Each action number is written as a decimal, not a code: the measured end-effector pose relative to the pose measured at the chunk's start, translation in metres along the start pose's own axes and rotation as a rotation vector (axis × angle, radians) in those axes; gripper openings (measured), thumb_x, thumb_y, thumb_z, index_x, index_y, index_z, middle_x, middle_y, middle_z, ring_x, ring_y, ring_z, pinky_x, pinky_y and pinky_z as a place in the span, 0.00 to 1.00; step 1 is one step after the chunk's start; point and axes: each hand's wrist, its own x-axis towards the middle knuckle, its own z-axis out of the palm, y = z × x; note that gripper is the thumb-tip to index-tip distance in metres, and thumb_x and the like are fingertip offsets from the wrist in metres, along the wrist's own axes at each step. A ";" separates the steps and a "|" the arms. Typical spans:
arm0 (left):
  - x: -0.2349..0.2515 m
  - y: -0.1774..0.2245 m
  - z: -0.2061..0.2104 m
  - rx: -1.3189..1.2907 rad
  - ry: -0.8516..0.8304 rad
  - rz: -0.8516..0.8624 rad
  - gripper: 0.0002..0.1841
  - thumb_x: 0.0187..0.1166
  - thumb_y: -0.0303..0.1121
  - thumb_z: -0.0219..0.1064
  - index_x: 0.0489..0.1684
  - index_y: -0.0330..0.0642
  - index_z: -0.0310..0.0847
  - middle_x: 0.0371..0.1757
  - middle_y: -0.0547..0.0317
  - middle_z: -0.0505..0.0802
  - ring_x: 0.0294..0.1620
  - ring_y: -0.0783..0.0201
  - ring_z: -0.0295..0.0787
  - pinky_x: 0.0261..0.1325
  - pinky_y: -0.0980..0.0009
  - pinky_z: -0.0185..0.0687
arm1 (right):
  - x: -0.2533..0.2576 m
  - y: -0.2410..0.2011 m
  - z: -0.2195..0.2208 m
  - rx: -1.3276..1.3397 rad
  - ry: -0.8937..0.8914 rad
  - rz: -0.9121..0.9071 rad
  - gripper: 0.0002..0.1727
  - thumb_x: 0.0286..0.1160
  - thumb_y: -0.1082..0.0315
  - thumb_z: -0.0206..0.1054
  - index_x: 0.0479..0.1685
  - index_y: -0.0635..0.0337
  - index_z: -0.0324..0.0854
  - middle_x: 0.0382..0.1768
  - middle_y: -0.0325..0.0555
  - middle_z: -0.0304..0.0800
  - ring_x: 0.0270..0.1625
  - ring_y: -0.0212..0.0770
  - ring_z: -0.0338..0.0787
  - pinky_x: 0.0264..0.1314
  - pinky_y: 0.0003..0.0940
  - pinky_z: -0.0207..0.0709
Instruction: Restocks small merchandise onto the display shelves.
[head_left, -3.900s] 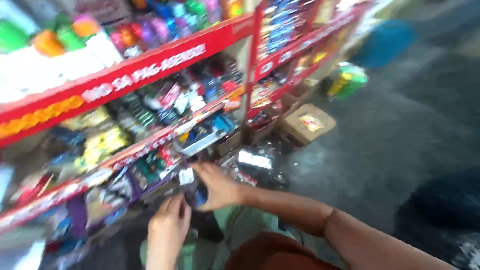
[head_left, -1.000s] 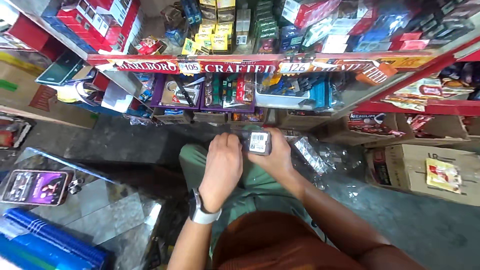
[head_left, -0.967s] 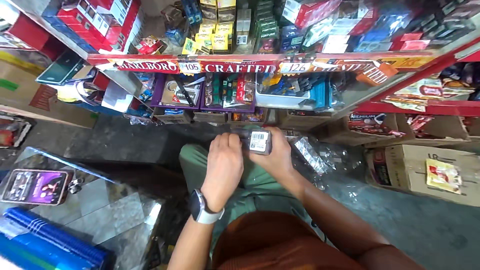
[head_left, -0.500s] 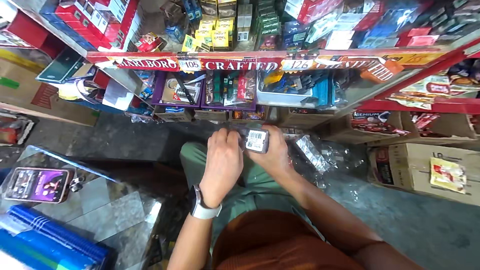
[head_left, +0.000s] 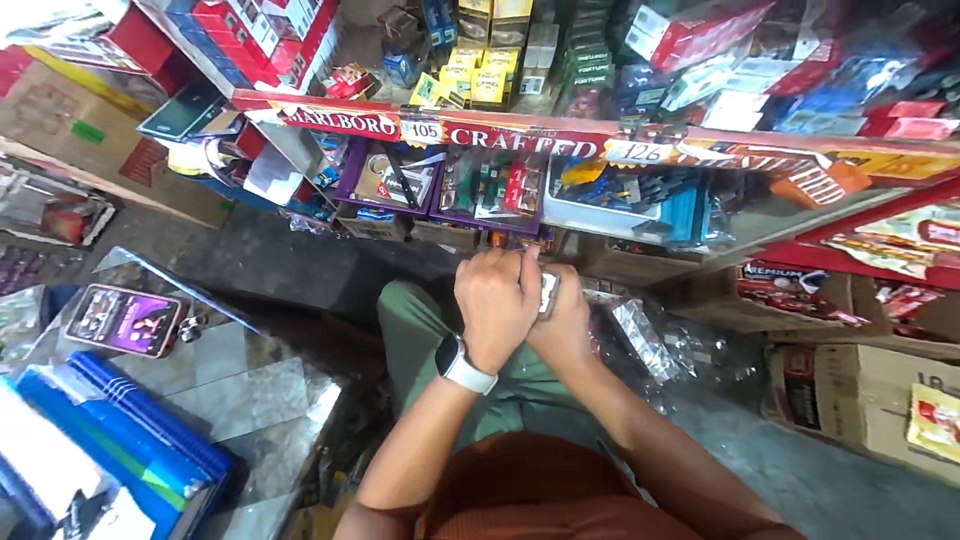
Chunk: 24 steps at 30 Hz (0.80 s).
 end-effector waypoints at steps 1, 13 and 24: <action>0.000 0.000 0.000 -0.024 0.031 0.010 0.26 0.86 0.37 0.56 0.07 0.43 0.73 0.14 0.60 0.78 0.22 0.60 0.80 0.31 0.64 0.73 | 0.001 0.000 -0.002 0.016 -0.011 -0.003 0.33 0.55 0.56 0.78 0.53 0.77 0.79 0.48 0.69 0.89 0.51 0.62 0.91 0.58 0.51 0.83; -0.004 0.007 -0.006 -0.298 0.251 0.211 0.25 0.85 0.35 0.56 0.08 0.40 0.74 0.12 0.57 0.78 0.18 0.62 0.77 0.31 0.67 0.72 | 0.023 -0.006 -0.019 0.311 -0.166 -0.006 0.29 0.73 0.55 0.71 0.56 0.78 0.78 0.44 0.51 0.90 0.48 0.23 0.88 0.58 0.20 0.81; -0.001 -0.013 -0.008 -0.343 -0.084 0.203 0.09 0.77 0.32 0.70 0.46 0.42 0.96 0.49 0.51 0.95 0.57 0.52 0.88 0.66 0.53 0.79 | 0.052 0.009 -0.038 0.313 -0.435 0.095 0.42 0.63 0.65 0.76 0.81 0.72 0.64 0.60 0.54 0.87 0.55 0.24 0.88 0.60 0.22 0.83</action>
